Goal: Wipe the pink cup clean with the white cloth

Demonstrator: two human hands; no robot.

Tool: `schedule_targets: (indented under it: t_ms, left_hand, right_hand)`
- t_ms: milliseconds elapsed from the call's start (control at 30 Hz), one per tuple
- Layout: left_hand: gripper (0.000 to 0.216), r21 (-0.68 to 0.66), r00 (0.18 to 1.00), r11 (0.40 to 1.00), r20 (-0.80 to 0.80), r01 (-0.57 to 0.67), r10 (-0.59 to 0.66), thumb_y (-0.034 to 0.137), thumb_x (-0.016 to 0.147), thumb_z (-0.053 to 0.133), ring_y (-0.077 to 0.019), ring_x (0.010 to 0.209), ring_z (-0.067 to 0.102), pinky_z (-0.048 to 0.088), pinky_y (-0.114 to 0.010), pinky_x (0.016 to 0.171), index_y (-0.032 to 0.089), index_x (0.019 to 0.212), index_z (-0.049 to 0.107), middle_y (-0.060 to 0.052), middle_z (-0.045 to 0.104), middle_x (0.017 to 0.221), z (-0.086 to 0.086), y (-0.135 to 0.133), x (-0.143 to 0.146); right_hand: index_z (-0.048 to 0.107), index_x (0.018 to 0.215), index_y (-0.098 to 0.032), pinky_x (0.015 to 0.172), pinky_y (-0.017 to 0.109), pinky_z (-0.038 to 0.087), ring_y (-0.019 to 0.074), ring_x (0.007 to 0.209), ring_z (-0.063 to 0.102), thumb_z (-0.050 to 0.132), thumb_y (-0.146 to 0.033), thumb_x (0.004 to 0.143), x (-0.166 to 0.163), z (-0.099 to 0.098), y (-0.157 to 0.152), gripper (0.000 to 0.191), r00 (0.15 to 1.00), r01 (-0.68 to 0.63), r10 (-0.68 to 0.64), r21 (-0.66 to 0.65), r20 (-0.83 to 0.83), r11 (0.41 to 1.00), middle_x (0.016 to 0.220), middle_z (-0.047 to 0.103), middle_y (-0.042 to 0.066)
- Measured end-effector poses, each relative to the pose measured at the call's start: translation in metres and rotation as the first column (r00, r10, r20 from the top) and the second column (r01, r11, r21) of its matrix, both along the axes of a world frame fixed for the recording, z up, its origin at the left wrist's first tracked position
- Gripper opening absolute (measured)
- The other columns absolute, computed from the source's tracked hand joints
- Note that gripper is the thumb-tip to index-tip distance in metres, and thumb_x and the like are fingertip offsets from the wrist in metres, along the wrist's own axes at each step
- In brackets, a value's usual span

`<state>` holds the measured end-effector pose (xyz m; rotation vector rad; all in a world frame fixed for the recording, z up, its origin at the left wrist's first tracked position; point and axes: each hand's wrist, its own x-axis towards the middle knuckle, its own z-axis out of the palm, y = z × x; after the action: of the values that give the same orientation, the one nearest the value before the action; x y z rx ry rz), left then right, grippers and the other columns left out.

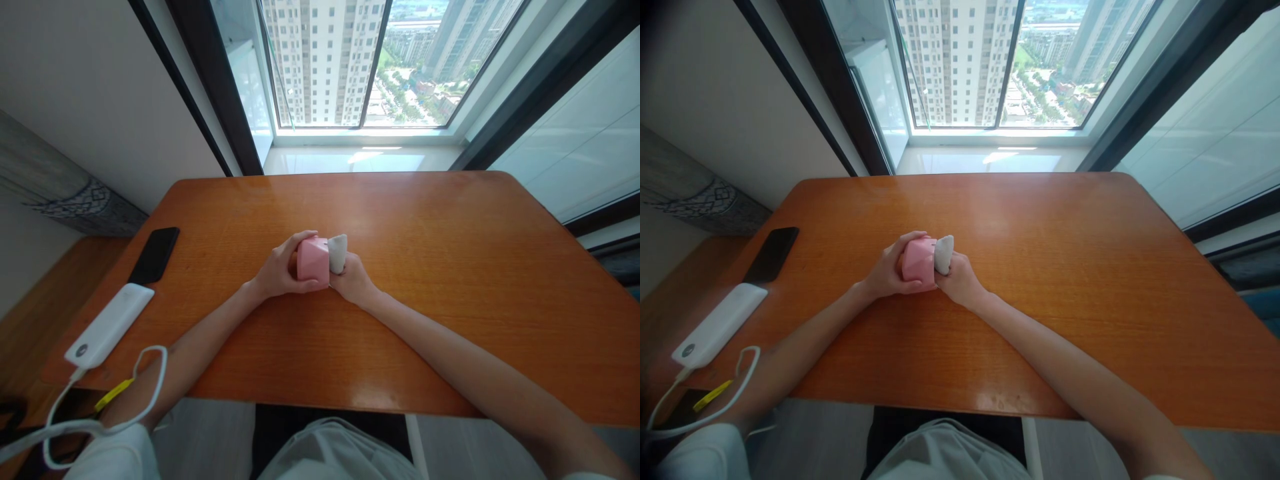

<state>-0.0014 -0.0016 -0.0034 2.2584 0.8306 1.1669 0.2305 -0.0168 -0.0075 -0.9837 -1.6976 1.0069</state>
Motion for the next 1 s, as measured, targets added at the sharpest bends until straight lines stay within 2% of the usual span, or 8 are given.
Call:
schedule_targets:
  t_ms: [100, 200, 367, 533, 667, 767, 867, 1000]
  left_hand:
    - [0.097, -0.140, 1.000, 0.990, 0.001, -0.015, 0.015, 0.073, 0.087, 0.084, -0.0311, 0.113, 0.078, 0.063, -0.042, 0.098, 0.021, 0.162, 0.052, -0.016, 0.073, 0.142, -0.002, -0.001, 0.000]
    - [0.110, -0.122, 1.000, 0.992, -0.025, 0.016, -0.019, 0.076, 0.085, 0.086, -0.0364, 0.125, 0.074, 0.061, -0.049, 0.108, 0.024, 0.171, 0.042, -0.019, 0.068, 0.151, -0.003, 0.001, -0.004]
    - [0.136, 0.259, 0.973, 0.951, -0.194, 0.171, -0.122, 0.080, 0.073, 0.095, -0.0482, 0.161, 0.050, 0.050, -0.064, 0.127, 0.033, 0.181, 0.026, -0.025, 0.041, 0.179, -0.003, 0.014, -0.019]
    - [0.126, 0.527, 0.937, 0.832, -0.348, 0.173, 0.026, 0.075, 0.079, 0.095, -0.0462, 0.162, 0.050, 0.052, -0.067, 0.126, 0.039, 0.178, 0.025, -0.023, 0.035, 0.182, -0.004, 0.020, -0.026]
    - [0.116, 0.514, 0.952, 0.849, -0.303, 0.123, 0.046, 0.069, 0.082, 0.095, -0.0404, 0.153, 0.061, 0.063, -0.057, 0.117, 0.037, 0.174, 0.032, -0.023, 0.046, 0.173, -0.005, 0.017, -0.022]
    - [0.113, 0.467, 0.974, 0.878, -0.225, 0.108, 0.000, 0.066, 0.079, 0.097, -0.0395, 0.146, 0.066, 0.066, -0.054, 0.112, 0.032, 0.171, 0.041, -0.024, 0.054, 0.165, -0.002, 0.013, -0.016]
    - [0.110, 0.382, 0.987, 0.920, -0.158, 0.089, -0.030, 0.062, 0.077, 0.100, -0.0389, 0.142, 0.068, 0.066, -0.053, 0.110, 0.030, 0.167, 0.045, -0.023, 0.056, 0.162, 0.001, 0.009, -0.011]
    - [0.109, 0.183, 0.998, 0.982, -0.053, 0.049, -0.040, 0.065, 0.072, 0.098, -0.0370, 0.129, 0.074, 0.065, -0.050, 0.105, 0.028, 0.161, 0.048, -0.019, 0.066, 0.150, 0.000, 0.007, -0.007]
  right_hand:
    - [0.054, 0.066, -0.022, 0.064, 0.029, 0.044, 0.0133, 0.065, 0.050, 0.069, -0.034, 0.080, 0.001, -0.001, 0.000, 0.024, 0.999, 0.016, -0.016, 0.006, 0.042, 1.000, 0.069, 0.058, -0.001]
    - [0.056, 0.068, -0.022, 0.065, 0.029, 0.044, 0.0133, 0.066, 0.049, 0.068, -0.035, 0.080, 0.000, 0.000, -0.001, 0.021, 1.000, -0.002, 0.003, -0.011, 0.031, 1.000, 0.070, 0.058, -0.001]
    - [0.059, 0.072, -0.022, 0.065, 0.028, 0.045, 0.0133, 0.068, 0.048, 0.068, -0.036, 0.079, -0.003, 0.004, -0.002, 0.019, 1.000, 0.005, -0.005, -0.056, -0.006, 0.998, 0.071, 0.058, -0.002]
    - [0.058, 0.072, -0.022, 0.063, 0.028, 0.044, 0.0126, 0.067, 0.045, 0.068, -0.037, 0.080, -0.003, 0.009, -0.003, 0.019, 0.999, 0.000, -0.004, -0.084, -0.042, 0.996, 0.070, 0.056, -0.003]
    - [0.055, 0.069, -0.023, 0.064, 0.028, 0.046, 0.0138, 0.068, 0.049, 0.068, -0.035, 0.081, -0.003, 0.009, -0.002, 0.021, 0.999, -0.011, 0.008, -0.056, -0.038, 0.998, 0.069, 0.056, -0.002]
    - [0.066, 0.081, -0.022, 0.073, 0.032, 0.053, 0.0173, 0.076, 0.060, 0.070, -0.032, 0.081, -0.002, 0.005, -0.001, 0.010, 0.998, -0.005, 0.005, -0.003, -0.061, 1.000, 0.082, 0.069, 0.001]
    - [0.075, 0.102, -0.021, 0.085, 0.038, 0.060, 0.0217, 0.089, 0.068, 0.073, -0.032, 0.085, -0.001, -0.001, 0.000, 0.021, 0.997, -0.002, 0.005, 0.035, -0.076, 0.999, 0.103, 0.077, 0.006]
    - [0.074, 0.092, -0.023, 0.097, 0.048, 0.061, 0.0275, 0.102, 0.066, 0.078, -0.030, 0.084, 0.000, -0.009, 0.002, 0.012, 0.998, 0.063, -0.066, 0.138, 0.017, 0.988, 0.106, 0.072, 0.008]
